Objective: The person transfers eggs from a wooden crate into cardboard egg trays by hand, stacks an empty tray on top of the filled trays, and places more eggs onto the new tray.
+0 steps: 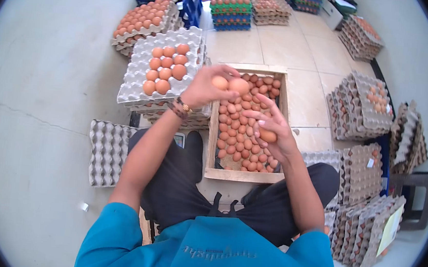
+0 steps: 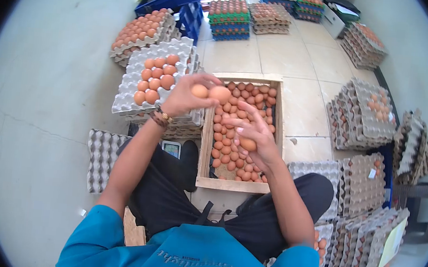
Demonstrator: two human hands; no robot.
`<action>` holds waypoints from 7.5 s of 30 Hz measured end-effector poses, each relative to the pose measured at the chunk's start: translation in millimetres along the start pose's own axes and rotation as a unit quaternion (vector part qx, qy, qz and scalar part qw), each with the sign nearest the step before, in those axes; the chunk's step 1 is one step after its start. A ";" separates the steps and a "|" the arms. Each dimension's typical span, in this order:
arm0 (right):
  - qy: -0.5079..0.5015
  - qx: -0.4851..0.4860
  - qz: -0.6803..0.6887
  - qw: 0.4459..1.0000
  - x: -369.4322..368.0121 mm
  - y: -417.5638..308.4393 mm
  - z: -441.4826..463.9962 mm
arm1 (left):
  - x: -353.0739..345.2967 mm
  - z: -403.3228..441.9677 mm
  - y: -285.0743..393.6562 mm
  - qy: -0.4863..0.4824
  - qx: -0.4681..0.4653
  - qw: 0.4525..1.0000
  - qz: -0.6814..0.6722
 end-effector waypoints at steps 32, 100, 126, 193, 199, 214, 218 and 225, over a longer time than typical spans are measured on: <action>0.156 0.033 -0.091 0.983 49.6 -15.4 6.7 | 169.0 -34.1 -47.1 0.032 0.262 0.928 -0.263; 0.267 0.032 -0.219 0.938 107.7 36.4 66.2 | 245.9 -109.9 -34.2 0.395 -0.087 0.834 0.376; 0.283 0.181 -0.534 0.776 136.1 189.8 312.9 | -85.7 -16.7 -16.2 -0.016 -0.024 0.938 0.346; -0.089 -0.196 0.159 0.964 17.8 88.8 112.5 | -10.0 15.0 -23.8 -0.008 -0.033 0.985 0.170; -0.093 -0.193 0.096 0.972 -0.4 58.3 64.8 | -49.0 4.8 -19.0 -0.173 0.073 0.979 -0.078; 0.170 0.008 0.135 0.976 67.8 17.1 33.2 | -77.7 -47.6 -39.6 -0.144 0.373 0.820 -0.410; 0.235 0.126 0.116 0.957 83.7 8.2 27.9 | -107.5 -82.1 -34.8 -0.217 0.431 0.797 -0.363; 0.239 0.233 0.067 0.940 71.3 2.4 16.2 | -137.8 -102.6 -39.8 -0.236 0.432 0.826 -0.276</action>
Point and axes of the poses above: each hand's wrist, its own z-axis towards the middle knuckle, its own x-axis out of the back of the hand, y = z × x, the point moved 8 cm from there along z, towards the middle knuckle, and after that the axes turned 13 degrees about y, right-handed, at the moved point
